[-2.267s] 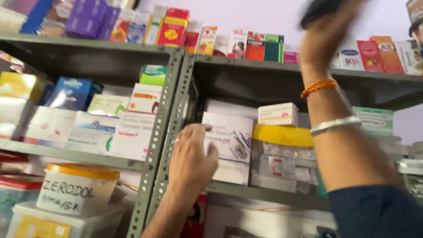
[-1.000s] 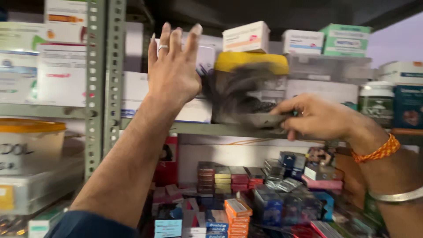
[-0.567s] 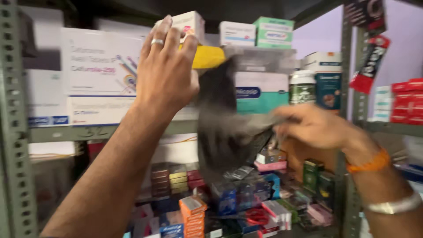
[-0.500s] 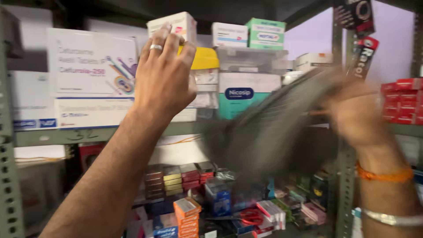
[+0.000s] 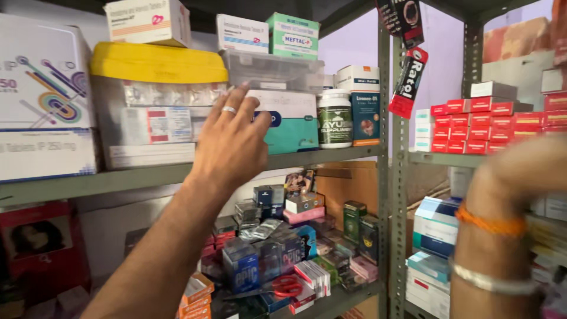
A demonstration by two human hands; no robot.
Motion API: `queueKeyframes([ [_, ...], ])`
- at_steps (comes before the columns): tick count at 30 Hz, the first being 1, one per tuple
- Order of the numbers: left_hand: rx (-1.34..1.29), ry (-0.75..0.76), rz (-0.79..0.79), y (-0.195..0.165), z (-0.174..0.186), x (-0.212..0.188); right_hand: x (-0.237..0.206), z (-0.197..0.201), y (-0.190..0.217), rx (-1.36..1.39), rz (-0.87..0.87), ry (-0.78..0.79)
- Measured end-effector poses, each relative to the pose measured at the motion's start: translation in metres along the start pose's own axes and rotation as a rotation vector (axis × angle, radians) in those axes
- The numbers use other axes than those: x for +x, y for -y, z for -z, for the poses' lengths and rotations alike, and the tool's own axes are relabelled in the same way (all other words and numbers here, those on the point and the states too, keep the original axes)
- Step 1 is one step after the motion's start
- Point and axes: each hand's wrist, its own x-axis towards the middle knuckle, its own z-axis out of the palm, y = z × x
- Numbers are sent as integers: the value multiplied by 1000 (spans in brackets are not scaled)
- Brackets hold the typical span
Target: The person wipes metal shelves in a pharmacy using a dark cloth. They clean multiple shelves, moving boxes and bottles aside to reach the surfaces, then return the items. The person also wipes the shelf edges and some product boxes.
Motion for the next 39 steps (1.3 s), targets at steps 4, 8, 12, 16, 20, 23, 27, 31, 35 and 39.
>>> queueKeyframes([
  [4, -9, 86, -7, -23, -16, -4, 8, -28, -14, -407, -389, 839],
  [8, -27, 137, -26, -34, -27, -8, 15, -24, -16, -227, -573, 744],
  [12, -5, 153, 0, -39, -33, -12, 21, -15, -13, -333, -83, 211],
  [16, -31, 236, 14, -47, -39, -19, 6, -22, -1, -580, 27, 1021],
  [20, 16, 192, -9, -54, -47, -27, -21, 2, 24, -167, -508, 619],
  [23, 49, 171, -4, -60, -53, -34, -45, 12, 32, -109, 106, -213],
  [27, 72, 179, 68, -66, -58, -50, -90, -25, 19, -305, -252, 951],
  [31, 111, 144, 83, -68, -60, -61, -107, -13, 9, 161, -609, 602],
  [35, 68, 120, 97, -72, -61, -69, -116, 3, 0, 19, -60, 176],
  [39, 74, 170, 144, -78, -58, -67, -150, -18, -9, -437, -53, 449],
])
